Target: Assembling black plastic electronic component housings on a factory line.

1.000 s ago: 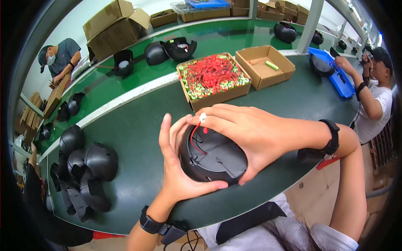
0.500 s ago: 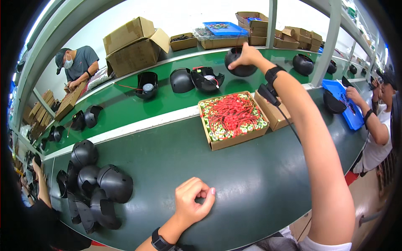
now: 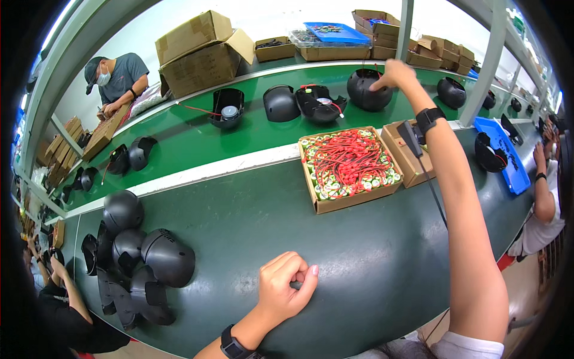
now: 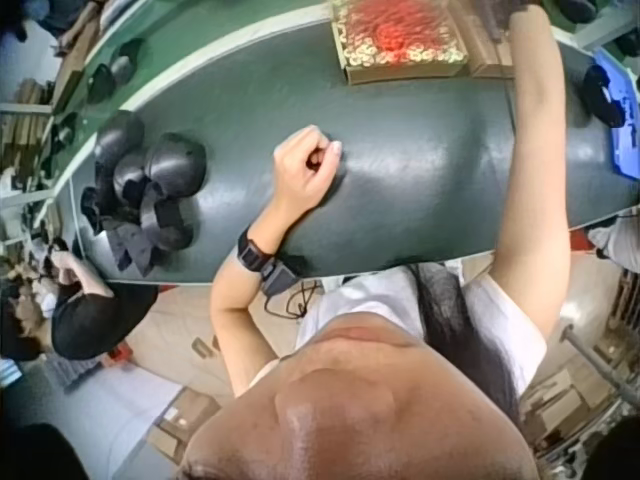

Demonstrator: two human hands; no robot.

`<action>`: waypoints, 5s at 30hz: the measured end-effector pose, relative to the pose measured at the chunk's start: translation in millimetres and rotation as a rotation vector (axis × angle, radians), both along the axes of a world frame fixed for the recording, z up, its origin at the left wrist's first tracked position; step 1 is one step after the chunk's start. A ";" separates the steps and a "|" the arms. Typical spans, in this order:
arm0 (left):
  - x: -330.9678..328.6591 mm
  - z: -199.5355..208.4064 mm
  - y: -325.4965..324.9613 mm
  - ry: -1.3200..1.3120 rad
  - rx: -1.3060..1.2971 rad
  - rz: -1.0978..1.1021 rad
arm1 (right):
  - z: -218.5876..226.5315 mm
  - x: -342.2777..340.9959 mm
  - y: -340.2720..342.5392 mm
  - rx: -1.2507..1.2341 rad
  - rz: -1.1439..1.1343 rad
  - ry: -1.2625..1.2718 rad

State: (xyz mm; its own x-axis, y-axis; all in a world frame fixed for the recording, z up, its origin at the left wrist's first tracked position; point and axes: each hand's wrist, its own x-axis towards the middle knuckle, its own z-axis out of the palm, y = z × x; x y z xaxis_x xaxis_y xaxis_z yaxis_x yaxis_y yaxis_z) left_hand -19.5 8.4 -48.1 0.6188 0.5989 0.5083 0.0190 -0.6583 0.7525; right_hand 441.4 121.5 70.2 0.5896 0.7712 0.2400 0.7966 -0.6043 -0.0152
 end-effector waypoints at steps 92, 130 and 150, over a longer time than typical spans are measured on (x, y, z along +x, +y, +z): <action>-21.8 37.9 -2.4 0.067 0.394 -0.350 | -52.0 -294.3 -212.7 0.542 1.318 0.037; -15.9 30.9 3.8 0.011 0.275 -0.102 | -1.0 -87.9 6.9 0.397 0.525 0.342; -19.9 21.2 26.5 -0.106 0.157 -0.149 | -35.9 -15.7 26.1 -0.049 -0.049 0.304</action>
